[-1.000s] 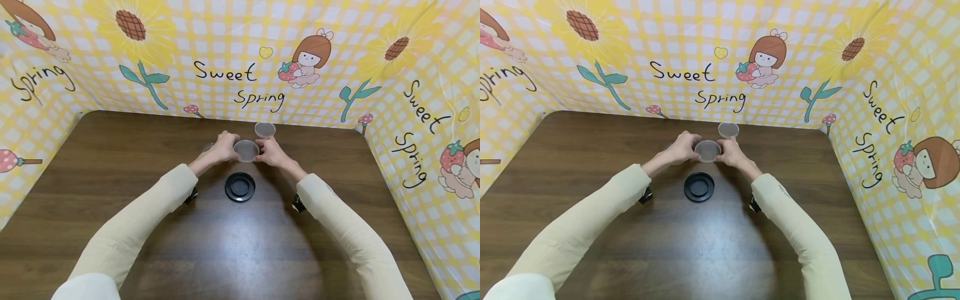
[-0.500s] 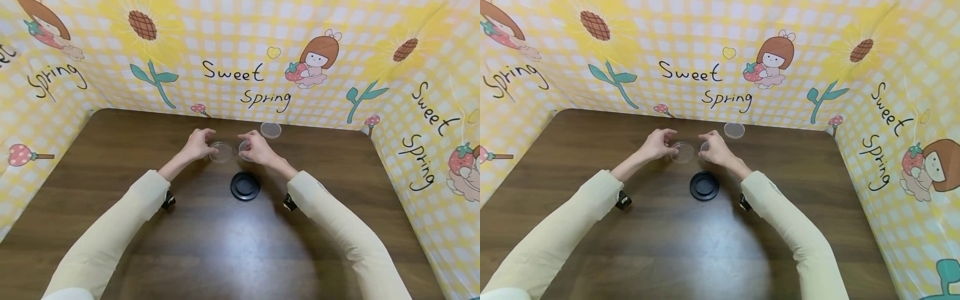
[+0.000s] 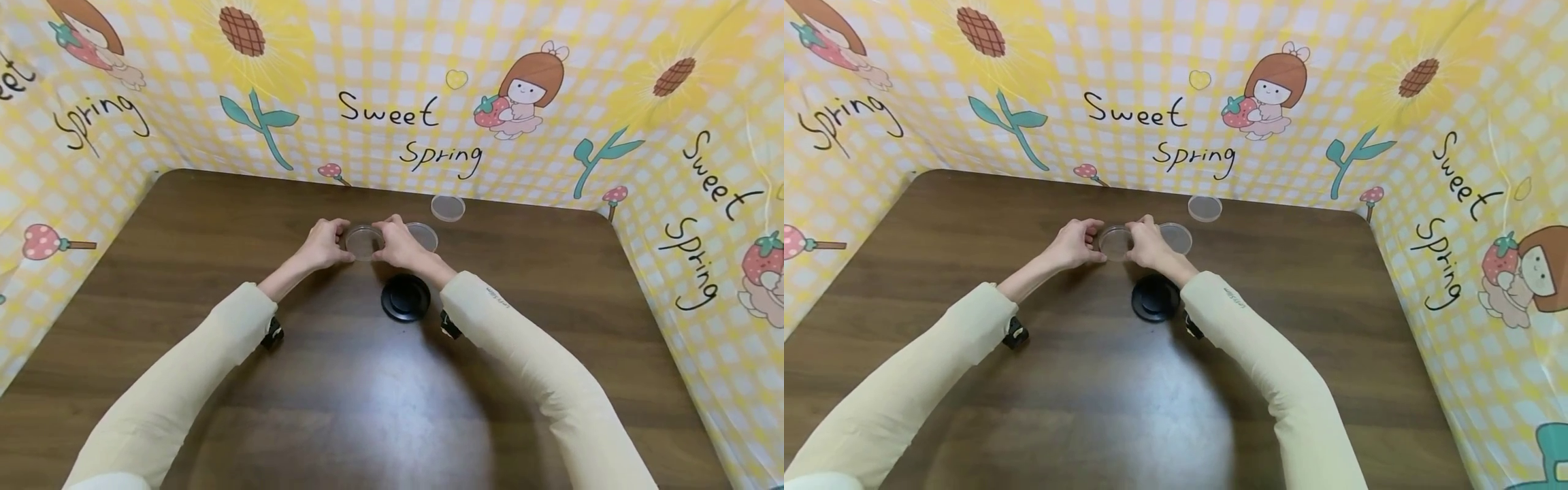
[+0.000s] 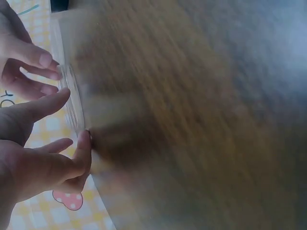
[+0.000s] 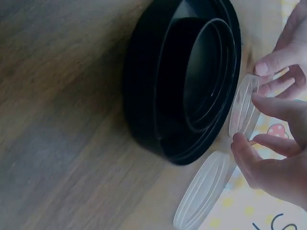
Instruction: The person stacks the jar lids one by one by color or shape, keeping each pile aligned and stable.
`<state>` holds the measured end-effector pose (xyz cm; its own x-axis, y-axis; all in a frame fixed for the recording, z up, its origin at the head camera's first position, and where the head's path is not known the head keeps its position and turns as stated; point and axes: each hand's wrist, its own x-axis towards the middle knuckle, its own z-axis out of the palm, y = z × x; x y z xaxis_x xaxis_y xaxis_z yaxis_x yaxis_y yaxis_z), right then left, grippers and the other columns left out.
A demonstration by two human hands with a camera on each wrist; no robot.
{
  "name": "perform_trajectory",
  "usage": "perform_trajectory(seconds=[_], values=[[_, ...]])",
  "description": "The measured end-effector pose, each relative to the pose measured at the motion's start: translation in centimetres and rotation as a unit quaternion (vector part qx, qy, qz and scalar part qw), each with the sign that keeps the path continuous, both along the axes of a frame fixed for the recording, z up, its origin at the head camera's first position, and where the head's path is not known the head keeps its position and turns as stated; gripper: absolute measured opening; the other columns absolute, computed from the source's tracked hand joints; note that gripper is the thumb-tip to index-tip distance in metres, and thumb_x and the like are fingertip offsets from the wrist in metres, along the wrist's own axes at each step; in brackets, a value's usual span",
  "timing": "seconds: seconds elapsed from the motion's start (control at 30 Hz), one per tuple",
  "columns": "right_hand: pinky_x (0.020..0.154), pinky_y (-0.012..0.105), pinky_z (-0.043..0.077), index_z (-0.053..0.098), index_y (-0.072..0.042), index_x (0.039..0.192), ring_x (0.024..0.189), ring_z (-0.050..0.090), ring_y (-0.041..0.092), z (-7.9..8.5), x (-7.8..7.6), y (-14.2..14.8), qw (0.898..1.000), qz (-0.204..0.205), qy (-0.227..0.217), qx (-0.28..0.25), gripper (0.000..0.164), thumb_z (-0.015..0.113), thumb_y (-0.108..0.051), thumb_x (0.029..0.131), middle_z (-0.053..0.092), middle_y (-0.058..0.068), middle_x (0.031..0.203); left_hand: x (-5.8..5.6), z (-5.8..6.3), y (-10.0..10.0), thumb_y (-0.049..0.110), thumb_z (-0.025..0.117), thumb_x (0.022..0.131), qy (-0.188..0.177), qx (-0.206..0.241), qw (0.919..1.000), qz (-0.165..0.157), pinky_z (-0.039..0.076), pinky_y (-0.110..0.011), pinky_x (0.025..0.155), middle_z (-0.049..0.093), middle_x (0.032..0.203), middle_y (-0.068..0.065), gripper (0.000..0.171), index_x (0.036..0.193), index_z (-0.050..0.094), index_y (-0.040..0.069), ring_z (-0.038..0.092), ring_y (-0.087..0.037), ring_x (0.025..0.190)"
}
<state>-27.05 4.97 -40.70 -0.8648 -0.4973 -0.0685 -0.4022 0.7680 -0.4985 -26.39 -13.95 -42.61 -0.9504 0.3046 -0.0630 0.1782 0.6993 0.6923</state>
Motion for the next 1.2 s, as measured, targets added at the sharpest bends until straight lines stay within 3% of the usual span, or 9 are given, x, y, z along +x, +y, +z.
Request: perform_trajectory(seconds=[0.27, 0.47, 0.63, 0.8, 0.97, 1.2], values=[[0.103, 0.039, 0.037, 0.048, 0.008, 0.135, 0.129, 0.036, 0.033, -0.1, -0.2, -1.7, 0.999, -0.016, -0.023, 0.030, 0.063, 0.077, -0.011, 0.083, 0.055, 0.021, 0.130, -0.2, 0.2, 0.1, 0.004, 0.080, 0.075, -0.001, -0.016, 0.9999, 0.000, 0.040, -0.047, 0.092, 0.055, 0.115, -0.029, 0.068, 0.133, 0.048, -0.011, 0.043, -0.038, 0.110], [0.102, 0.038, 0.037, 0.047, 0.006, 0.137, 0.128, 0.038, 0.031, -0.4, -0.4, -1.6, 0.998, -0.036, -0.033, 0.045, 0.064, 0.076, -0.014, 0.084, 0.054, 0.018, 0.133, -0.2, 0.1, 0.3, 0.003, 0.078, 0.077, -0.009, -0.005, 0.9999, -0.006, 0.044, -0.046, 0.091, 0.052, 0.119, -0.030, 0.064, 0.133, 0.049, -0.012, 0.049, -0.041, 0.110], [0.102, 0.037, 0.036, 0.050, 0.007, 0.134, 0.126, 0.039, 0.032, -0.4, -0.5, -1.3, 0.999, -0.024, -0.038, 0.026, 0.061, 0.077, -0.012, 0.083, 0.056, 0.019, 0.130, 0.0, 0.0, 0.3, 0.002, 0.079, 0.076, -0.002, 0.006, 1.0000, 0.002, 0.045, -0.045, 0.090, 0.053, 0.118, -0.029, 0.063, 0.131, 0.051, -0.012, 0.053, -0.039, 0.106], [0.103, 0.036, 0.034, 0.050, 0.007, 0.134, 0.124, 0.041, 0.032, -0.2, -0.4, -0.8, 0.999, -0.023, -0.035, 0.019, 0.060, 0.077, -0.011, 0.083, 0.065, 0.019, 0.113, 0.0, -0.1, 0.5, 0.002, 0.080, 0.075, 0.004, 0.022, 0.9997, 0.001, 0.046, -0.043, 0.088, 0.056, 0.116, -0.029, 0.063, 0.130, 0.052, -0.012, 0.057, -0.036, 0.103], [0.105, 0.039, 0.031, 0.051, 0.008, 0.133, 0.125, 0.041, 0.033, 0.5, -0.4, -0.1, 0.999, -0.030, -0.028, -0.011, 0.060, 0.077, -0.009, 0.082, 0.060, 0.019, 0.127, -0.1, 0.8, 0.8, 0.002, 0.080, 0.075, -0.001, 0.035, 0.9993, 0.012, 0.045, -0.042, 0.087, 0.053, 0.115, -0.027, 0.064, 0.131, 0.052, -0.010, 0.053, -0.033, 0.102], [0.101, 0.038, 0.035, 0.051, 0.006, 0.134, 0.118, 0.046, 0.029, 1.1, -0.8, 1.5, 0.997, -0.037, -0.034, -0.062, 0.057, 0.075, -0.005, 0.083, 0.065, 0.021, 0.113, -0.6, 1.2, 1.7, 0.004, 0.080, 0.076, 0.011, 0.037, 0.9991, 0.017, 0.042, -0.039, 0.083, 0.052, 0.109, -0.024, 0.062, 0.131, 0.053, -0.007, 0.048, -0.030, 0.098]])
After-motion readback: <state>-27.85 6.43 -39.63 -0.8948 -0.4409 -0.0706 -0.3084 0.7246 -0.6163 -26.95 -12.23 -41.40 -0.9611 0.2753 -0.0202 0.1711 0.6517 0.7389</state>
